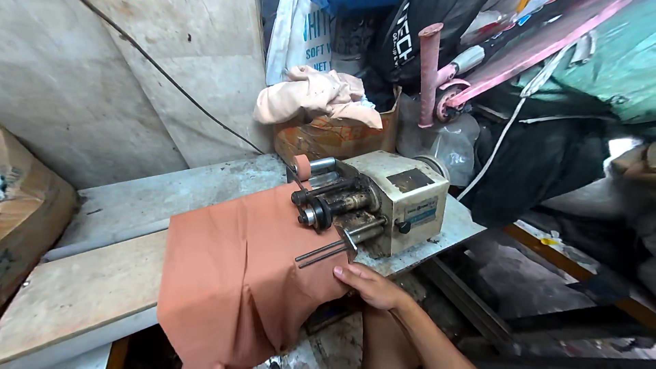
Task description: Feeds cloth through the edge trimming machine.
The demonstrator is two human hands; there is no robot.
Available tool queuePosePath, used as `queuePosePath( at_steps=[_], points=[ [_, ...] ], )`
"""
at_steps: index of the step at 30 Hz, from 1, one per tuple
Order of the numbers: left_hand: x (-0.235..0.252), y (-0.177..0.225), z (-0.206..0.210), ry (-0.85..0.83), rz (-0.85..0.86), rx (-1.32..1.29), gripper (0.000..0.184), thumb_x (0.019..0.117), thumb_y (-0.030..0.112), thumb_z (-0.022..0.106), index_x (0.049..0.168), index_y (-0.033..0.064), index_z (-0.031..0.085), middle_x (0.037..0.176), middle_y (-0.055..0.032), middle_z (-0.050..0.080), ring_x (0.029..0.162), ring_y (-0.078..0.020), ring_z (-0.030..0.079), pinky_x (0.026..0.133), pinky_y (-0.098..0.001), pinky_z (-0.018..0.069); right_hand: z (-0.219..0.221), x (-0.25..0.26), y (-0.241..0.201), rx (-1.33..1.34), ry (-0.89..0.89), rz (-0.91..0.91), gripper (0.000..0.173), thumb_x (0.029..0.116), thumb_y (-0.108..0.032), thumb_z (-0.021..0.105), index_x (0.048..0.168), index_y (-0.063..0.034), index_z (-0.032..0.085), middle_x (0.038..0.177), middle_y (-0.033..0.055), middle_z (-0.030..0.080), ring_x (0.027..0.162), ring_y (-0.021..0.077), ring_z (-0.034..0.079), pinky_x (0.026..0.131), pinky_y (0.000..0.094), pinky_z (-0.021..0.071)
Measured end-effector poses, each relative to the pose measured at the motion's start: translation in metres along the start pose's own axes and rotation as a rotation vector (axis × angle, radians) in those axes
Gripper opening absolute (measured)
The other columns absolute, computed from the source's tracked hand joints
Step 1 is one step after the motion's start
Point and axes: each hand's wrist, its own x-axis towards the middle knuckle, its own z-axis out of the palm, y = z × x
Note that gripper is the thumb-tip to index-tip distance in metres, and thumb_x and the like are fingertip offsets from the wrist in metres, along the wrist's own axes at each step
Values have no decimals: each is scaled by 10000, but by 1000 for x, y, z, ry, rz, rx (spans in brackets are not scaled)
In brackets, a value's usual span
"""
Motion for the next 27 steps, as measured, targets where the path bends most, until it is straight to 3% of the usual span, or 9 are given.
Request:
queuePosePath(
  at_steps=[3,6,8,12,14,16,19,22,27],
  points=[
    [-1,-6,0,-19,-56,136,406,909,120,766,1267,179,585,1131,65,741,1046,-89,699,939,-326,589,0,1,-1,-6,1,3,377,1112,-320,390,1137,-52,654,1004,-4,715,969,59,679,919,306,564],
    [-3,-6,-1,-55,-43,-3,302,932,189,746,1220,262,689,1124,56,755,1035,-82,707,938,-330,588,2,2,-1,1,5,-4,357,1111,-309,397,1115,-64,655,987,-18,715,952,48,679,903,294,567],
    [4,-6,-2,-20,6,-90,301,972,190,691,1263,262,673,1166,47,738,1075,-92,692,967,-346,576,2,1,-1,9,8,-7,349,1112,-300,398,1129,-63,653,994,-18,719,954,50,682,901,293,571],
    [5,-3,11,-62,-116,228,419,900,115,771,1263,142,565,1091,80,743,1008,-75,711,919,-317,604,3,0,-4,1,28,31,354,1110,-319,396,1111,-73,650,969,-25,716,929,48,685,873,284,578],
    [5,-4,10,-119,-92,113,334,910,183,772,1226,225,669,1097,61,764,1006,-84,722,928,-316,600,2,1,-3,2,24,21,364,1110,-324,400,1109,-65,656,974,-14,721,939,56,687,886,295,577],
    [10,-8,6,-104,-30,-1,335,940,221,739,1263,269,662,1144,61,748,1041,-82,706,947,-321,584,1,0,-1,9,13,8,374,1112,-323,396,1137,-50,652,992,0,714,959,65,680,907,307,569],
    [11,-10,13,-125,-49,204,436,912,198,773,1298,218,570,1167,105,722,1079,-62,683,969,-296,574,3,0,-2,11,22,18,354,1108,-323,397,1110,-72,646,960,-25,706,916,43,675,861,280,569],
    [4,-16,15,-156,-71,155,330,903,219,781,1213,269,680,1094,99,759,992,-47,714,911,-272,597,3,1,-2,31,2,8,345,1111,-311,394,1098,-77,646,957,-30,709,917,42,679,865,280,573],
    [3,-19,16,-191,-73,109,334,926,254,758,1245,281,659,1142,86,750,1043,-63,704,944,-277,582,2,1,-1,25,1,12,359,1110,-325,396,1103,-73,651,963,-20,714,922,53,682,866,293,576]
  ],
)
